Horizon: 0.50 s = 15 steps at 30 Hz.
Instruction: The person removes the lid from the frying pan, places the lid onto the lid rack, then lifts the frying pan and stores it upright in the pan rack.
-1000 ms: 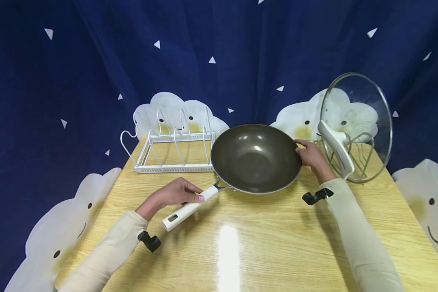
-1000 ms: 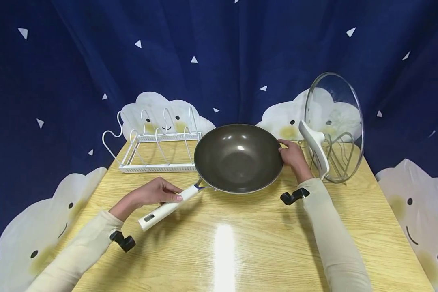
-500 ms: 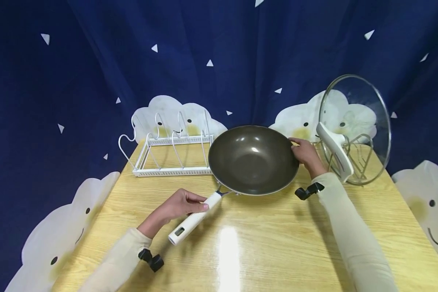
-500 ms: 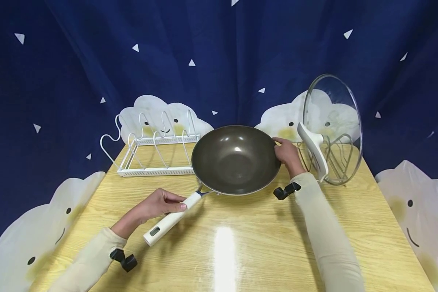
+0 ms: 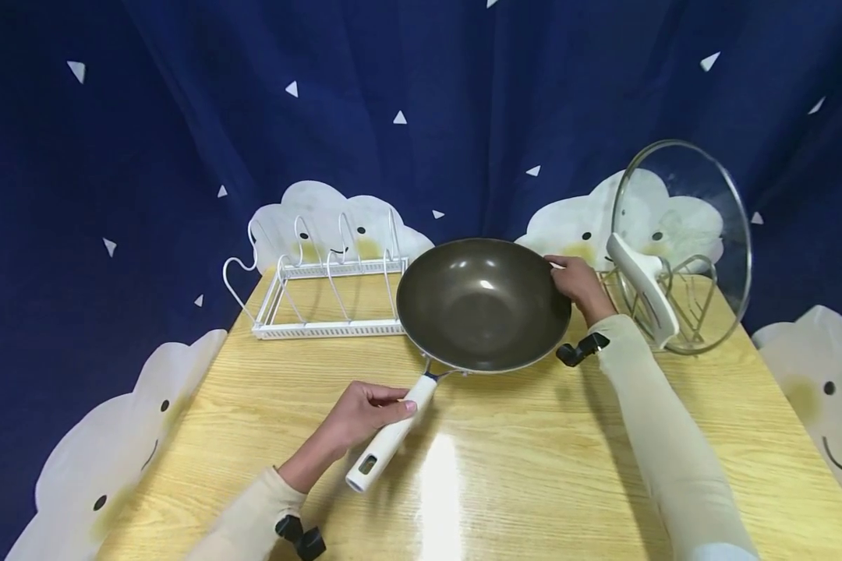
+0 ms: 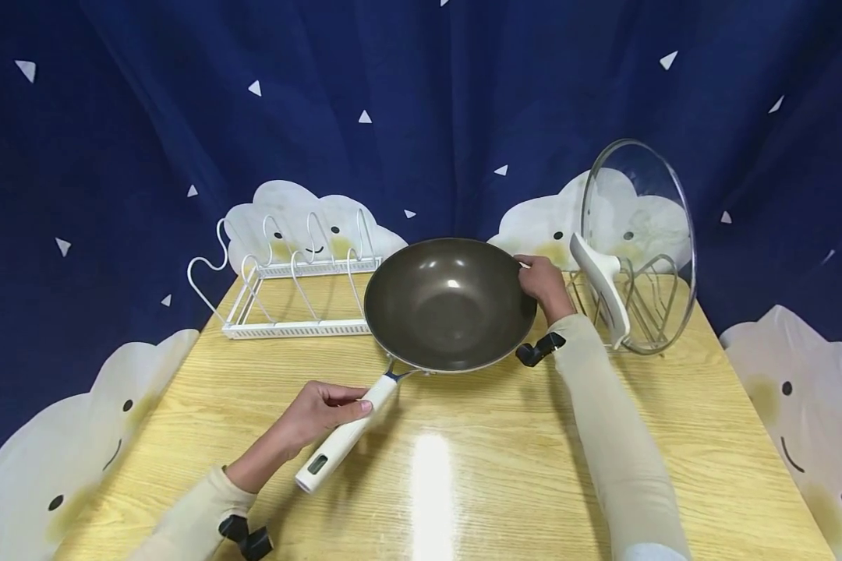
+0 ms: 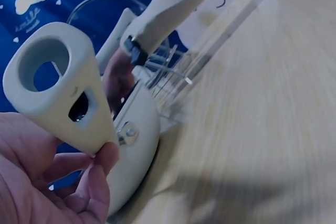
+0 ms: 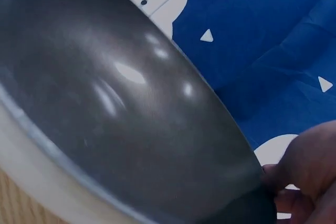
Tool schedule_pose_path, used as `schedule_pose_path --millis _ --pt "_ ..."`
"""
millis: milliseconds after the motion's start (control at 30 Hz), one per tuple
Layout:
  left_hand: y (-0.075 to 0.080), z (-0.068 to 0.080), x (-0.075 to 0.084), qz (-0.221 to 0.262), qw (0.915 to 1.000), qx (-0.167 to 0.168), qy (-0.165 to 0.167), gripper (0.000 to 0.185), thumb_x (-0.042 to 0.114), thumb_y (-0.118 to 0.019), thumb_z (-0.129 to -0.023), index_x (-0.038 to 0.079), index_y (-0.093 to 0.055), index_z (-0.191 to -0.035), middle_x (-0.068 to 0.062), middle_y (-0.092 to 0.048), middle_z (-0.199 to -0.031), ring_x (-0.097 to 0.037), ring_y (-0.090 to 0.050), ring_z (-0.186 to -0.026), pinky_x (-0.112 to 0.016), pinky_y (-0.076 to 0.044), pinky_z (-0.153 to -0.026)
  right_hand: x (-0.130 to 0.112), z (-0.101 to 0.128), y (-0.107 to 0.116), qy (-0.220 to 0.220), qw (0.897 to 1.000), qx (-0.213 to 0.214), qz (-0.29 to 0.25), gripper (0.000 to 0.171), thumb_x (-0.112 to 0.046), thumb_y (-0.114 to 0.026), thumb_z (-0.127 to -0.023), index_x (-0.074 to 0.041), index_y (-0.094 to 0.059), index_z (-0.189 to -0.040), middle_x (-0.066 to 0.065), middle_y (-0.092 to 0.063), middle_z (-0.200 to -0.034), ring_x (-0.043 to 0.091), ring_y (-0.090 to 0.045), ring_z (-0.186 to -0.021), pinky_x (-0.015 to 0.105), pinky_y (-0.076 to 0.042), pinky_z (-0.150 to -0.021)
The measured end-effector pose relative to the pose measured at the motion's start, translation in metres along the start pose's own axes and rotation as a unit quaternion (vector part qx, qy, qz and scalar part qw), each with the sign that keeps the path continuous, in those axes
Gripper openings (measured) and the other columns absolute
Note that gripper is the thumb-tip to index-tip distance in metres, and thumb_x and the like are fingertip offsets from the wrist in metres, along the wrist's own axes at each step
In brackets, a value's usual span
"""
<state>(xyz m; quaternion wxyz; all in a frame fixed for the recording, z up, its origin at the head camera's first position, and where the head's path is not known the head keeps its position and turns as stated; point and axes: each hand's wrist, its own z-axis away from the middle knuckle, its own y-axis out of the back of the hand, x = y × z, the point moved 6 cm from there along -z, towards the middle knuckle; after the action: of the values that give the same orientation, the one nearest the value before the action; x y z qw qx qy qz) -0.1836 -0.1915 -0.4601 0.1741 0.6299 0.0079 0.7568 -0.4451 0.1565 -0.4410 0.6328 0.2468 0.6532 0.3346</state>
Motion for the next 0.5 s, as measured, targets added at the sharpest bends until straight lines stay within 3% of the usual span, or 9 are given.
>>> schedule_pose_path --millis 100,233,500 --pt "-0.009 0.001 0.001 0.017 0.9997 0.012 -0.010 0.034 0.019 -0.076 -0.093 -0.003 -0.074 -0.119 -0.015 -0.077 -0.102 -0.012 -0.069 -0.080 -0.025 -0.057 -0.070 0.001 -0.006 -0.001 0.002 1.000 -0.008 0.019 0.049 -0.020 -0.047 -0.102 -0.004 -0.052 -0.147 0.033 -0.054 -0.140 0.045 -0.056 -0.115 0.051 -0.049 -0.094" --pt "-0.017 0.002 0.002 0.022 0.9993 0.024 -0.019 0.036 0.020 -0.077 -0.093 -0.003 -0.073 -0.120 -0.017 -0.076 -0.102 -0.013 -0.069 -0.080 -0.026 -0.057 -0.069 0.000 -0.014 -0.003 0.000 1.000 -0.015 0.005 0.053 -0.030 -0.055 -0.102 -0.005 -0.051 -0.148 0.032 -0.054 -0.141 0.047 -0.054 -0.127 0.054 -0.045 -0.106" --pt "-0.039 0.003 0.000 0.042 0.9989 0.009 -0.019 0.037 0.021 -0.076 -0.093 0.000 -0.073 -0.122 -0.016 -0.076 -0.109 -0.010 -0.068 -0.082 -0.025 -0.056 -0.071 0.002 -0.028 -0.006 0.000 0.998 -0.031 -0.049 0.051 -0.029 -0.059 -0.103 -0.004 -0.053 -0.147 0.029 -0.054 -0.143 0.042 -0.054 -0.126 0.051 -0.044 -0.108"
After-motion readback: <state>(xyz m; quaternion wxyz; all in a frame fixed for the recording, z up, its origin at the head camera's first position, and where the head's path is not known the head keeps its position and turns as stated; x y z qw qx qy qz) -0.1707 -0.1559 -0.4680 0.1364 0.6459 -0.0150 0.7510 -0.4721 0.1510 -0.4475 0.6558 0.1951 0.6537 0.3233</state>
